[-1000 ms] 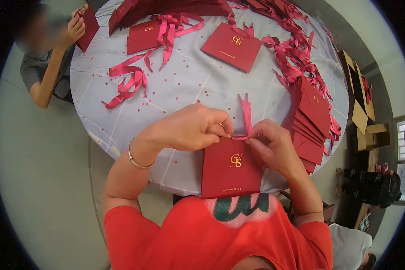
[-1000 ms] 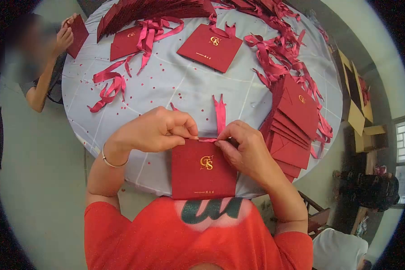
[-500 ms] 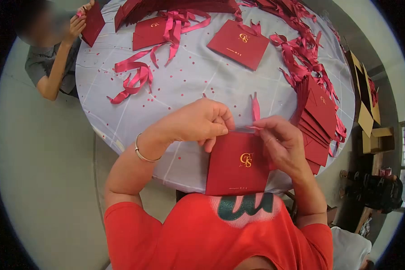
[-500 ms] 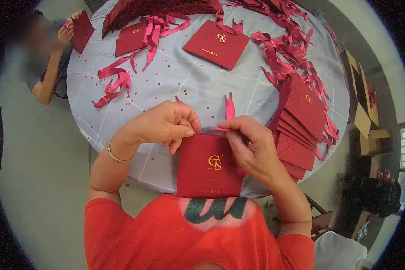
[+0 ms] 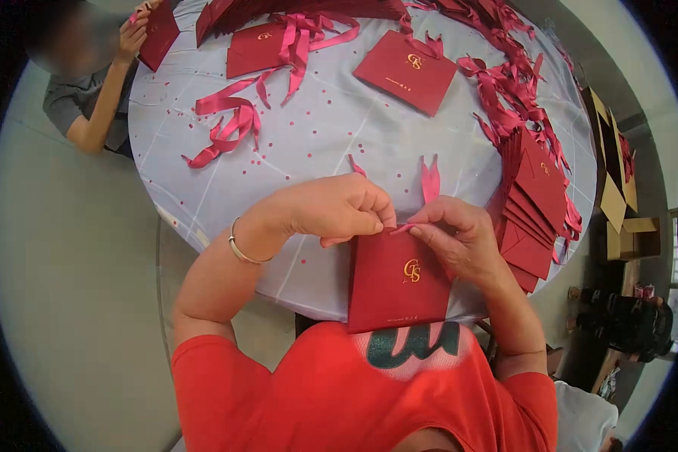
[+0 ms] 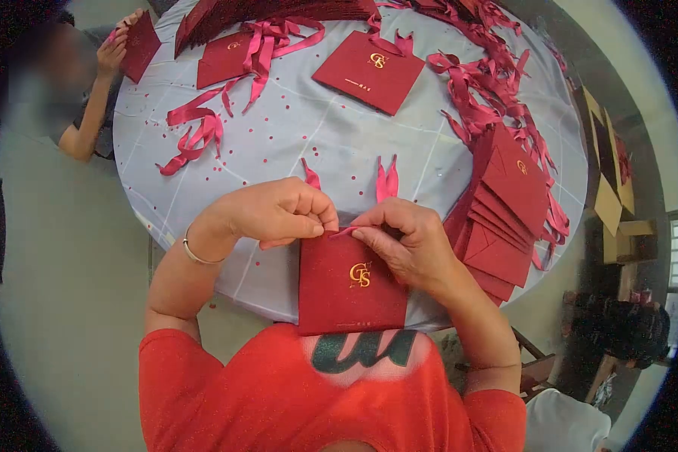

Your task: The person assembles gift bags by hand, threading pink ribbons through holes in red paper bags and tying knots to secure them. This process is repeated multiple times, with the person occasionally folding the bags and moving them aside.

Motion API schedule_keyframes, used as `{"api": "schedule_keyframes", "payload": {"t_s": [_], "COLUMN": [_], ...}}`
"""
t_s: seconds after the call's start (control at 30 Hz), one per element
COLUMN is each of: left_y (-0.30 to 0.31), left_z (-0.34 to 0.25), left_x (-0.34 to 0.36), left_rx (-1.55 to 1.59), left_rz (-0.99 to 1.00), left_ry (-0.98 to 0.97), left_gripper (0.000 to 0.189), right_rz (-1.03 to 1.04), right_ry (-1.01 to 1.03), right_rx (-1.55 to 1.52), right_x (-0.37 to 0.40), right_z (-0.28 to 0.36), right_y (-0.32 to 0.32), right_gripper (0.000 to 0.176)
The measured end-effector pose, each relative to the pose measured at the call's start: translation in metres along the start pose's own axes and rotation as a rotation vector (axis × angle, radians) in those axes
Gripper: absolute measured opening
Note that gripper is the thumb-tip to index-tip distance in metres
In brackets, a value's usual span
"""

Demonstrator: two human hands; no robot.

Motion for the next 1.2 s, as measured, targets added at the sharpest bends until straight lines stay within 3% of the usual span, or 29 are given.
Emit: {"api": "schedule_keyframes", "payload": {"t_s": [0.23,0.47,0.57,0.63,0.67,0.73,0.83,0.97,1.03,1.13,1.2], "left_y": [-0.013,-0.019,-0.022,-0.022,-0.023,-0.022,-0.018,-0.013,-0.014,-0.016,-0.017], "left_z": [0.004,0.001,-0.001,-0.002,-0.002,0.0,-0.001,0.001,0.002,0.0,-0.001], "left_x": [-0.002,0.001,0.003,0.004,0.004,0.003,0.001,-0.001,-0.002,-0.004,-0.004], "left_rx": [0.225,0.253,0.227,0.221,0.216,0.239,0.258,0.272,0.256,0.215,0.186], "left_rz": [0.125,0.154,0.192,0.19,0.19,0.162,0.106,0.059,0.066,0.058,0.039], "left_ry": [0.025,0.012,0.002,-0.002,-0.003,0.004,0.026,0.038,0.011,-0.016,-0.016], "left_gripper": [0.019,0.017,0.017,0.017,0.017,0.017,0.016,0.015,0.015,0.014,0.013], "right_rz": [0.037,0.071,0.04,0.076,0.076,0.041,-0.04,-0.084,-0.134,-0.106,-0.105], "right_ry": [-0.126,-0.139,-0.045,-0.359,-0.359,-0.112,-0.245,-0.269,0.167,0.01,0.043], "right_rx": [-0.107,-0.194,-0.203,-0.285,-0.284,-0.201,-0.288,-0.258,-0.066,-0.108,-0.094], "right_x": [0.002,0.003,0.003,0.01,0.01,0.005,0.008,0.01,0.007,0.009,0.008], "right_z": [-0.012,-0.018,-0.009,-0.027,-0.03,-0.016,-0.028,-0.029,0.004,-0.006,-0.005], "right_y": [-0.001,-0.008,-0.003,-0.004,-0.005,-0.001,0.003,0.012,0.021,0.017,0.016], "right_gripper": [0.008,0.008,0.007,0.006,0.006,0.004,0.006,0.008,0.011,0.011,0.011]}}
Point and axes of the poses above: each hand's wrist, its own x-axis away from the middle knuckle, its own y-axis out of the back of the hand, z = x × y, the point moved 10 cm from there along -x, towards the middle knuckle, and after that the axes turned 11 degrees about -z, right-handed, at the moved point
